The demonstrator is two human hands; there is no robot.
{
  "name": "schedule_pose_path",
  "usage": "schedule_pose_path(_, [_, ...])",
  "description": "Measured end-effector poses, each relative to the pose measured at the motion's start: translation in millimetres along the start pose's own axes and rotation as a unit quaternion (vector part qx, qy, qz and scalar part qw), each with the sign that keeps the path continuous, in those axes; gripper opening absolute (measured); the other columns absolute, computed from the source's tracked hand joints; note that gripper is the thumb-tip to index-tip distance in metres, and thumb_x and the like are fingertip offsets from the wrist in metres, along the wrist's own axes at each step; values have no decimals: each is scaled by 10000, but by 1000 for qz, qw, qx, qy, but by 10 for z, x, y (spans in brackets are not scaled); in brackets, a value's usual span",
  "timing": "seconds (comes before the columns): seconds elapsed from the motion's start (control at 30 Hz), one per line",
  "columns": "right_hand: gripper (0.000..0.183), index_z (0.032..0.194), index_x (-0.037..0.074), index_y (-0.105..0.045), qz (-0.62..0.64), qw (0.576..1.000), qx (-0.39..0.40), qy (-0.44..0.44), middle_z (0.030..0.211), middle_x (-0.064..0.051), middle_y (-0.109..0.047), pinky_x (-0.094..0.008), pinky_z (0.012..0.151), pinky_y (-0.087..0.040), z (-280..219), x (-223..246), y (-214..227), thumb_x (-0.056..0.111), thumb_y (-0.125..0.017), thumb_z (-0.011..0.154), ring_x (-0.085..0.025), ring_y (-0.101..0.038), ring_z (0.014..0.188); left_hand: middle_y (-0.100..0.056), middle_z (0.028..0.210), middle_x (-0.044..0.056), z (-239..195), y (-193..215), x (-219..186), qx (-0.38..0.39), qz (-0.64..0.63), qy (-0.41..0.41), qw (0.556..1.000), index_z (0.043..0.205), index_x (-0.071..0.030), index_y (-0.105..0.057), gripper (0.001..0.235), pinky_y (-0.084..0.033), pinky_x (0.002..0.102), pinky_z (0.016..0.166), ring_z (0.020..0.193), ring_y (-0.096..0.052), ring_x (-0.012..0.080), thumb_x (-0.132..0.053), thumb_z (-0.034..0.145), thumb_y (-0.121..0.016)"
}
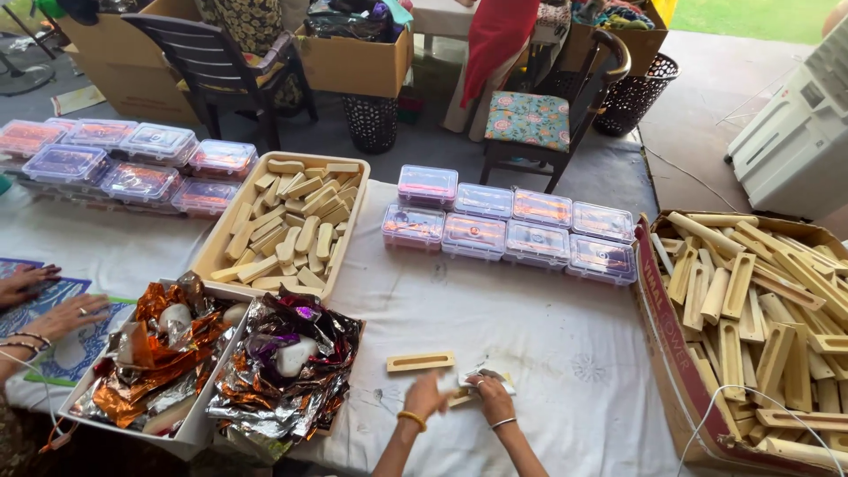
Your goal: The person wipes a small wooden piece with a white cloth, then wraps it in a shiny foil sheet. The person repeats this process with another wooden piece, folding the foil around it and placing the wrapped item on the table.
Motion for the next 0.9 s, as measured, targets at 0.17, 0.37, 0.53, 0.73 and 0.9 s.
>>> schedule_pose_path(0.17, [277,1083,120,-722,61,997,-28,41,1095,-73,-752,-392,914,-524,43,14,113,4,-626,850,-289,-683,1048,-749,936,28,-1216,2078,-1347,-368,-130,-136,911,1437,-118,-396,604,-547,277,449,577,-665,125,-254,938,-708])
schedule_pose_path(0.37, [257,1059,111,-702,98,993,4,58,1112,-51,-778,-443,1033,-493,22,131,106,-33,-610,867,-276,-706,1031,-745,935,39,-1287,1557,-1326,-288,55,-302,907,1173,-155,-671,379,-554,359,597,690,-695,188,-363,873,-770])
schedule_pose_path(0.53, [328,1096,157,-734,56,996,15,73,1090,-28,-766,-433,996,-472,93,-196,101,-24,-638,840,-244,-702,1026,-717,1053,152,-449,282,-58,143,276,40,950,1057,-59,-751,645,-564,441,900,1012,-690,316,-518,647,-943])
schedule_pose_path(0.73, [278,1032,218,-754,-68,998,2,4,1024,22,-764,-404,914,-466,113,-554,-44,62,-615,850,-195,-691,1000,-704,1106,182,-387,92,-210,149,254,4,955,1032,-31,-735,690,-563,439,912,1063,-690,343,-623,707,-872])
schedule_pose_path(0.9, [136,985,175,-715,-202,976,67,38,998,-47,-731,-432,882,-497,261,-680,-761,189,-622,886,-258,-671,988,-717,1134,160,-100,-340,41,166,247,39,954,1113,-82,-709,674,-555,457,916,1083,-689,338,-661,779,-794])
Point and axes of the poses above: each hand's wrist, its own z-axis towards the middle knuckle, its own y-axis out of the back of the hand, x = y × z, the point moved 7 cm from there along z, towards the middle knuckle
